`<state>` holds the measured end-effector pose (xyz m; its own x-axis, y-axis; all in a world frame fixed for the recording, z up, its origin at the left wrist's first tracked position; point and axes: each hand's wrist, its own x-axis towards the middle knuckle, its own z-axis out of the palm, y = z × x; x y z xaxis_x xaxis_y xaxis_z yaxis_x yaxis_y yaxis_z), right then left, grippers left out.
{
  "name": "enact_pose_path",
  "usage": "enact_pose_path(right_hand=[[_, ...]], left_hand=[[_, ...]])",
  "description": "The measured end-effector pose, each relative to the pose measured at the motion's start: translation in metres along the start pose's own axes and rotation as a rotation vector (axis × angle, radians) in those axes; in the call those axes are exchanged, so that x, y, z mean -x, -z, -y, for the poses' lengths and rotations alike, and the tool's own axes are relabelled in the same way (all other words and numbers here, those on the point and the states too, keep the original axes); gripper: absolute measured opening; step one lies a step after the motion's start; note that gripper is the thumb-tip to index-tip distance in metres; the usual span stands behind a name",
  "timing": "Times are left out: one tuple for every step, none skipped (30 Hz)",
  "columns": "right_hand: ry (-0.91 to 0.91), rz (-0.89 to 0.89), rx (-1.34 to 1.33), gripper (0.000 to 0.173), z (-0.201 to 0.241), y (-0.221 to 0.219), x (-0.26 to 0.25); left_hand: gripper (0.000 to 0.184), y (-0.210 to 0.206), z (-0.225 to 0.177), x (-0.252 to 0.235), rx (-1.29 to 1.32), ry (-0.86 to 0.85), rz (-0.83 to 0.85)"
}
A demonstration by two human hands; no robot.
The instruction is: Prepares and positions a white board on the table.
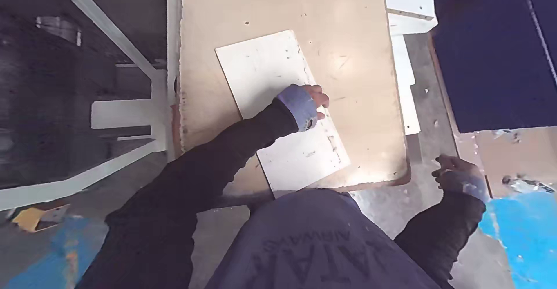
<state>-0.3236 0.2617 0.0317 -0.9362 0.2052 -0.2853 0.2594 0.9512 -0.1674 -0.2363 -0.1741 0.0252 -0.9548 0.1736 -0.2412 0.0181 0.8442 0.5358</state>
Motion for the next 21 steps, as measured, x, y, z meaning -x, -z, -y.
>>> enact_pose_path(right_hand=[[-0.006, 0.016, -0.015, 0.047, -0.004, -0.002, -0.003], [-0.003, 0.018, -0.026, 0.047, -0.006, -0.004, -0.006], [0.004, 0.004, -0.039, 0.047, -0.007, -0.005, -0.007], [0.011, -0.010, -0.062, 0.045, -0.008, -0.006, -0.009], [0.010, -0.022, -0.097, 0.044, -0.011, -0.007, -0.010], [-0.006, -0.039, -0.149, 0.042, -0.012, -0.007, -0.009], [-0.020, -0.068, -0.214, 0.040, -0.012, -0.007, -0.008], [-0.031, -0.111, -0.271, 0.038, -0.011, -0.007, -0.005], [-0.049, -0.149, -0.305, 0.037, -0.009, -0.005, 0.000], [-0.061, -0.184, -0.295, 0.038, -0.010, -0.004, 0.003], [-0.066, -0.208, -0.251, 0.039, -0.015, -0.004, 0.003], [-0.072, -0.223, -0.198, 0.040, -0.024, -0.005, 0.001], [-0.096, -0.211, -0.140, 0.040, -0.028, -0.005, 0.002], [-0.136, -0.178, -0.076, 0.040, -0.029, -0.004, 0.005], [-0.164, -0.142, -0.029, 0.040, -0.035, -0.005, 0.005], [-0.192, -0.112, 0.008, 0.039, -0.044, -0.008, 0.003], [-0.215, -0.091, 0.028, 0.038, -0.059, -0.014, -0.003], [-0.224, -0.078, 0.037, 0.035, -0.083, -0.025, -0.015], [-0.219, -0.074, 0.035, 0.031, -0.115, -0.042, -0.031], [-0.232, -0.040, 0.016, 0.028, -0.140, -0.057, -0.042], [-0.265, 0.018, 0.008, 0.027, -0.153, -0.068, -0.044]], left_hand=[[0.029, -0.022, 0.010, -0.007, -0.019, -0.118, -0.145], [0.028, -0.036, 0.015, -0.013, -0.027, -0.189, -0.217], [0.026, -0.042, 0.015, -0.017, -0.046, -0.214, -0.235], [0.024, -0.041, 0.010, -0.018, -0.056, -0.185, -0.180], [0.022, -0.034, 0.000, -0.018, -0.041, -0.113, -0.074], [0.019, -0.033, -0.005, -0.019, -0.027, -0.080, -0.042], [0.018, -0.031, -0.009, -0.019, -0.016, -0.060, -0.032], [0.017, -0.029, -0.010, -0.019, -0.007, -0.057, -0.040], [0.018, -0.028, -0.010, -0.019, -0.002, -0.060, -0.044], [0.018, -0.028, -0.011, -0.018, -0.001, -0.056, -0.056], [0.018, -0.028, -0.014, -0.018, -0.013, -0.035, -0.055], [0.018, -0.028, -0.016, -0.018, -0.031, -0.007, -0.050], [0.017, -0.030, -0.015, -0.018, -0.057, 0.001, -0.084], [0.014, -0.035, -0.010, -0.019, -0.086, -0.018, -0.149], [0.010, -0.044, 0.001, -0.020, -0.130, -0.074, -0.272], [0.009, -0.046, 0.008, -0.022, -0.137, -0.092, -0.340], [0.010, -0.040, 0.010, -0.021, -0.119, -0.069, -0.335], [0.013, -0.026, 0.007, -0.017, -0.087, -0.017, -0.283], [0.019, -0.005, 0.001, -0.011, -0.057, 0.068, -0.184], [0.022, 0.013, 0.000, -0.006, -0.038, 0.137, -0.138], [0.022, 0.021, 0.008, -0.004, -0.049, 0.156, -0.185]])
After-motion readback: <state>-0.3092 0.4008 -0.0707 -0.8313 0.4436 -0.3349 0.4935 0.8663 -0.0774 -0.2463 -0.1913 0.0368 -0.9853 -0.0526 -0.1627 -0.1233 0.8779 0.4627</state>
